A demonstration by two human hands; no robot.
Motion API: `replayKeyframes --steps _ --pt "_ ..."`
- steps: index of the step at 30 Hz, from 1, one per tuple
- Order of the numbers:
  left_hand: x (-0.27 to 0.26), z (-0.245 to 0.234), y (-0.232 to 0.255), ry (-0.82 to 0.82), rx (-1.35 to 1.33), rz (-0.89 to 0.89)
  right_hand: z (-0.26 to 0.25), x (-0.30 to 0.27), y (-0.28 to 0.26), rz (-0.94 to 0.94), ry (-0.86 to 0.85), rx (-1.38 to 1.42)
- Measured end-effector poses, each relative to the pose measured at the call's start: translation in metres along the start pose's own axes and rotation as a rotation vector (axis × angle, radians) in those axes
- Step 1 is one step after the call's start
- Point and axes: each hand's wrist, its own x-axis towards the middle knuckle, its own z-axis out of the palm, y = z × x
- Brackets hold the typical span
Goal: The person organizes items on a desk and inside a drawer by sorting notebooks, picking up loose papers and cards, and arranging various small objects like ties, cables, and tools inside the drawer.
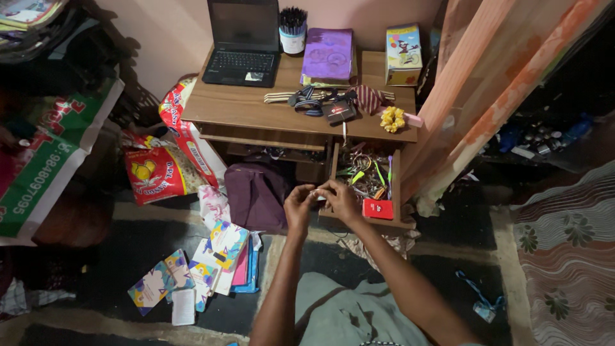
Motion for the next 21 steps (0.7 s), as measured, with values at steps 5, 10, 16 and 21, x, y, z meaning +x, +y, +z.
replayKeyframes --steps 5,10,16,21 --pt "0.001 -0.011 -0.014 0.022 0.114 -0.109 0.004 0.000 0.010 0.051 0.051 -0.163" --pt "0.018 -0.033 -0.064 -0.008 -0.050 -0.134 0.018 0.003 0.048 0.053 0.110 -0.266" --pt "0.013 -0.076 -0.047 0.246 0.443 0.017 0.008 0.008 0.082 0.315 0.056 -0.072" --pt "0.012 -0.107 -0.044 0.528 0.827 0.272 -0.009 0.011 0.095 0.265 0.098 0.183"
